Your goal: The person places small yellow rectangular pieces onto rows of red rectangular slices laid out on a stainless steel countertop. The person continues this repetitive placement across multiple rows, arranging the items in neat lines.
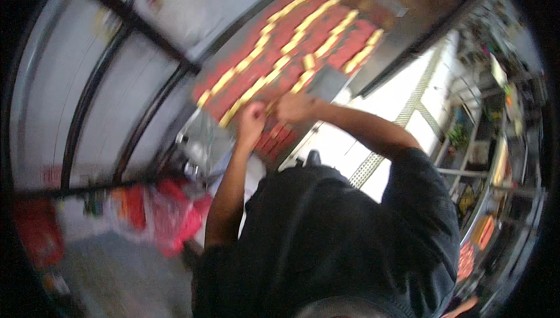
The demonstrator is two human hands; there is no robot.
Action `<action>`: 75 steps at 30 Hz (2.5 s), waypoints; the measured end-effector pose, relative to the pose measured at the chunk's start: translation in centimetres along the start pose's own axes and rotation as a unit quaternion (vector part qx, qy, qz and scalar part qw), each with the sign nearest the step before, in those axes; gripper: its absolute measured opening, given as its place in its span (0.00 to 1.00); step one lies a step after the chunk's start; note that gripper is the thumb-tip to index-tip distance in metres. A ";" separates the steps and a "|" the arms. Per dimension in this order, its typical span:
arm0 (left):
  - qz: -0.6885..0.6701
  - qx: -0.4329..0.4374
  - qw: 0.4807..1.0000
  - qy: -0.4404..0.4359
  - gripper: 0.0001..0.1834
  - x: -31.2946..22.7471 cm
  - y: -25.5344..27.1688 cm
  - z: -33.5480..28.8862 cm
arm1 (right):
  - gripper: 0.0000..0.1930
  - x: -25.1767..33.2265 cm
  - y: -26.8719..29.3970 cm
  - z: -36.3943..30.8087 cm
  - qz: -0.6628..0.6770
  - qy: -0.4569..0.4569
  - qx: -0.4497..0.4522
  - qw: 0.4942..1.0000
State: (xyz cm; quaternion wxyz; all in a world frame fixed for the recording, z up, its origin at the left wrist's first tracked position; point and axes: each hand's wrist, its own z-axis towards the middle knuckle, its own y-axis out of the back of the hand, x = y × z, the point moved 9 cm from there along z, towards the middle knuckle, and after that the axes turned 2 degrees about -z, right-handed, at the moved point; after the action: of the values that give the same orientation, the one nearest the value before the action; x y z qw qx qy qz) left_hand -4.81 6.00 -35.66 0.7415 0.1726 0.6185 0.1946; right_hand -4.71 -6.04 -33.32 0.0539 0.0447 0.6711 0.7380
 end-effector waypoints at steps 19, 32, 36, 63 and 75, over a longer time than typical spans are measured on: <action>0.006 0.089 0.996 -0.025 0.19 -0.4 -1.4 0.0 | 0.15 -1.0 -0.3 0.4 0.014 -0.015 -0.153 0.988; 0.024 0.010 0.999 -0.034 0.11 -0.2 -0.2 0.4 | 0.21 -3.4 2.6 -1.1 0.108 -0.139 -0.134 0.975; -0.005 0.001 1.000 0.017 0.10 1.3 -0.3 0.4 | 0.17 -2.9 2.3 0.2 0.139 -0.139 -0.120 0.973; 0.154 -0.028 0.983 -0.092 0.20 -3.8 0.7 0.2 | 0.10 -5.7 -0.5 1.1 0.150 -0.207 -0.041 0.966; 0.240 -0.104 0.962 -0.083 0.11 -4.0 1.5 0.5 | 0.12 -4.5 0.8 2.6 0.071 -0.186 -0.044 0.979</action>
State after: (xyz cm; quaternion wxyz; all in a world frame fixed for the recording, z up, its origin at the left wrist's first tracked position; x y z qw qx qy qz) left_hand -5.05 5.25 -31.40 0.7354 0.2536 0.4719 0.4150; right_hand 0.08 -4.22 -32.21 0.1273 0.2259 0.6114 0.7476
